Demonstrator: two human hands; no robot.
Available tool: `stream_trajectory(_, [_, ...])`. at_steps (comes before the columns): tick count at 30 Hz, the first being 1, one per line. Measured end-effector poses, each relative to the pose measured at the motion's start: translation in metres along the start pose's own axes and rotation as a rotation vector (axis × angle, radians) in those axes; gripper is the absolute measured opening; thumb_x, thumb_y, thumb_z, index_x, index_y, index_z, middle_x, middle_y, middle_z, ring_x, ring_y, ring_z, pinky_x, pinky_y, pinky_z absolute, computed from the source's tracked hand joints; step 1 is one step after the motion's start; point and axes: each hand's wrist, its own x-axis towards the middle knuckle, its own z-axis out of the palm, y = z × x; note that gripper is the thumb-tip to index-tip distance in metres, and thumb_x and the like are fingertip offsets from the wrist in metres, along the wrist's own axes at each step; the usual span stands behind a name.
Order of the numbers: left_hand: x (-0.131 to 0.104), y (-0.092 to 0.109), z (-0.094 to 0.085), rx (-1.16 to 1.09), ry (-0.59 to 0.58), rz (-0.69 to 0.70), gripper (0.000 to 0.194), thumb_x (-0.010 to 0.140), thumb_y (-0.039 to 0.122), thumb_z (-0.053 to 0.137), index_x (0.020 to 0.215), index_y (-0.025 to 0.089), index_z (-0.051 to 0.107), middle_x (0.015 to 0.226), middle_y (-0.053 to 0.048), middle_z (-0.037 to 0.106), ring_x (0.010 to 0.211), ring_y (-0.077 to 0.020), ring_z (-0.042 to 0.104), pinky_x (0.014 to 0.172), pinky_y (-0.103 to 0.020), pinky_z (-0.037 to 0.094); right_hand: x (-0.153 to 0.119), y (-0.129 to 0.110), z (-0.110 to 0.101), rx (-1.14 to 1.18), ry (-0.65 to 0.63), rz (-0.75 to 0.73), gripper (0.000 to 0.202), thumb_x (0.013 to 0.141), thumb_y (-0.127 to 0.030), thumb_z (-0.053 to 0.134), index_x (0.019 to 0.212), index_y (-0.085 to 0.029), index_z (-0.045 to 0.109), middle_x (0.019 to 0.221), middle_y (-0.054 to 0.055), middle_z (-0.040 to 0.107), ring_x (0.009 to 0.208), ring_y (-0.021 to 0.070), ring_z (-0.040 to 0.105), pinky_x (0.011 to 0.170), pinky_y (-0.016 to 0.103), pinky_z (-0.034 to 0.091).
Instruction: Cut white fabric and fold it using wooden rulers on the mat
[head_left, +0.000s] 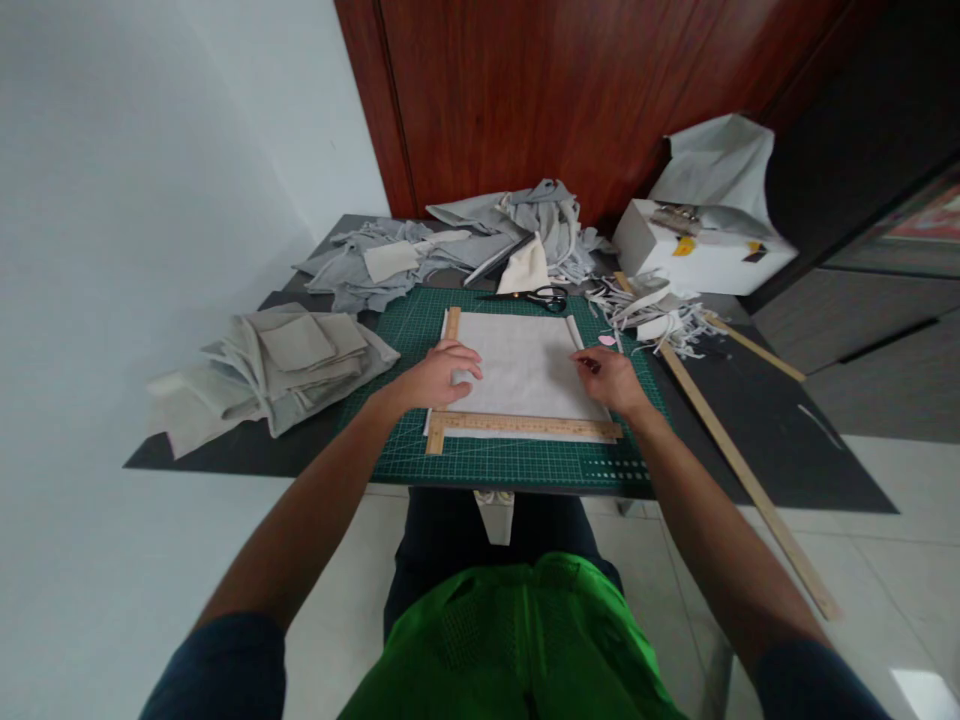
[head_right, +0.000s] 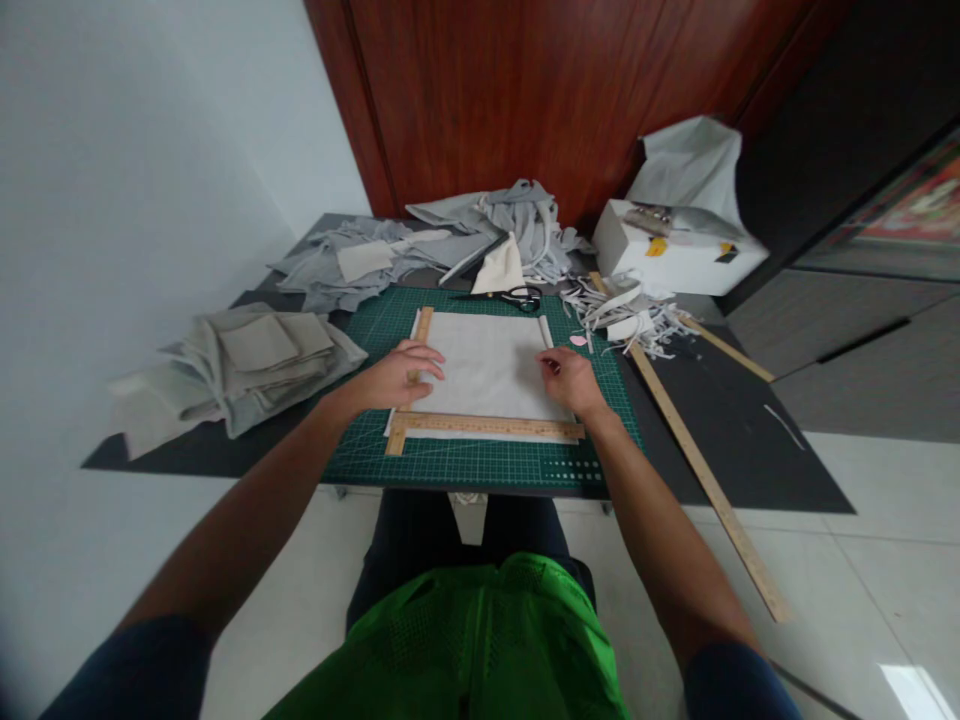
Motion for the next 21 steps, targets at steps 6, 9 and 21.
stream_trajectory(6, [0.03, 0.013, 0.008, -0.031, -0.018, 0.049, 0.02, 0.083, 0.017, 0.071, 0.099, 0.025, 0.081, 0.123, -0.004, 0.077, 0.124, -0.0247, 0.062, 0.118, -0.046, 0.041, 0.029, 0.066, -0.016, -0.209, 0.078, 0.192, 0.034, 0.089, -0.025, 0.055, 0.11, -0.013, 0.079, 0.106, 0.019, 0.08, 0.093, 0.0321, 0.074, 0.091, 0.046, 0.059])
stream_trajectory(9, [0.035, 0.017, 0.011, -0.043, -0.048, 0.053, 0.019, 0.084, 0.017, 0.068, 0.097, 0.023, 0.08, 0.113, -0.005, 0.079, 0.117, -0.0239, 0.065, 0.114, -0.043, 0.044, 0.038, 0.081, -0.011, -0.276, 0.058, 0.189, 0.035, 0.09, -0.027, 0.054, 0.109, -0.012, 0.079, 0.101, 0.021, 0.078, 0.093, 0.0339, 0.071, 0.091, 0.047, 0.059])
stream_trajectory(21, [0.043, 0.02, 0.009, -0.028, -0.112, 0.028, 0.016, 0.088, 0.018, 0.065, 0.093, 0.022, 0.079, 0.103, -0.004, 0.08, 0.106, -0.0217, 0.068, 0.108, -0.041, 0.046, 0.04, 0.09, 0.001, -0.275, 0.048, 0.263, 0.034, 0.091, -0.029, 0.058, 0.109, -0.009, 0.077, 0.109, 0.023, 0.072, 0.099, 0.0355, 0.068, 0.098, 0.049, 0.054])
